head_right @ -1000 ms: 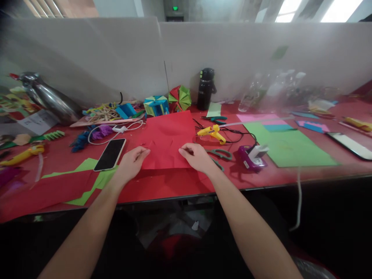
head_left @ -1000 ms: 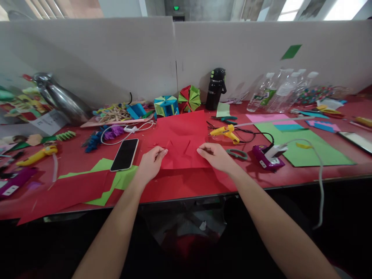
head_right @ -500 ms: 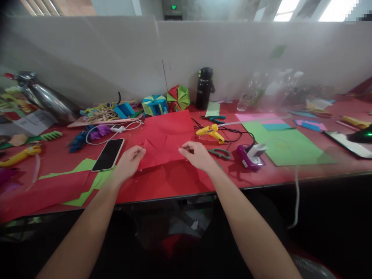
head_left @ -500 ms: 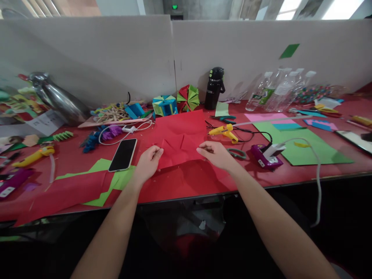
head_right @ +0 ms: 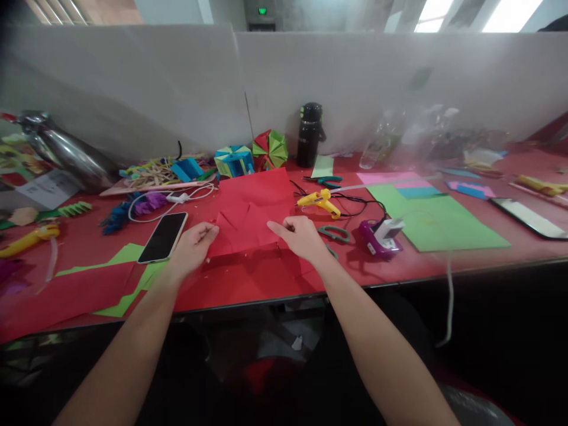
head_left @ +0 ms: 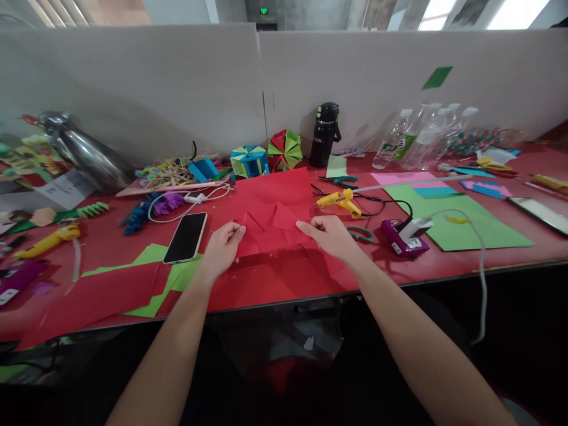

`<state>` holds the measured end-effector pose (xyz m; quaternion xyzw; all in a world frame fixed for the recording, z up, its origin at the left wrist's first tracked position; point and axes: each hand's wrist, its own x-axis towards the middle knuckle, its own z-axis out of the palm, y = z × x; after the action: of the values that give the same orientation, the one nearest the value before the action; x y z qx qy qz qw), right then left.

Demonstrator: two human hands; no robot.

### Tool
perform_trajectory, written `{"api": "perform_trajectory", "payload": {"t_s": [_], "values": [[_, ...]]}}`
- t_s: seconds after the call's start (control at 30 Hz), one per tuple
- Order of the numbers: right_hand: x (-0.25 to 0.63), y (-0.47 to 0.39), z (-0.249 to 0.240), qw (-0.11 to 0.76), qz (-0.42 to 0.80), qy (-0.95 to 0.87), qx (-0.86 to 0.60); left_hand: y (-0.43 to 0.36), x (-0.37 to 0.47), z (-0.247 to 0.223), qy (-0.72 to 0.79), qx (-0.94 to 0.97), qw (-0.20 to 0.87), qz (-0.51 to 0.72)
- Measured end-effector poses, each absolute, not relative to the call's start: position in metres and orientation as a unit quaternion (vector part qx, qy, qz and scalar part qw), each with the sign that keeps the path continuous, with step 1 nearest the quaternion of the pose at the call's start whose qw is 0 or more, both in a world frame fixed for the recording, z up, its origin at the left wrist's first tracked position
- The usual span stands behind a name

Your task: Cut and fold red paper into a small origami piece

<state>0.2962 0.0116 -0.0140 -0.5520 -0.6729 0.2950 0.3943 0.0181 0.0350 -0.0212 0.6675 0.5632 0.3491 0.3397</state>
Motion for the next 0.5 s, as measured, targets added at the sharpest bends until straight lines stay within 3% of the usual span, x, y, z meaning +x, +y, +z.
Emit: {"api": "perform_trajectory", "payload": {"t_s": [0.27, 0.5], "values": [[0.2971, 0.0163, -0.0186, 0.416, 0.396, -0.642, -0.508, 0.0312, 0.0207, -0.0169, 0.561, 0.657, 0.343, 0.368], [0.296, 0.0183, -0.0215, 0.415, 0.407, -0.638, -0.504, 0.0329, 0.0187, -0.0213, 0.555, 0.658, 0.348, 0.371]]}}
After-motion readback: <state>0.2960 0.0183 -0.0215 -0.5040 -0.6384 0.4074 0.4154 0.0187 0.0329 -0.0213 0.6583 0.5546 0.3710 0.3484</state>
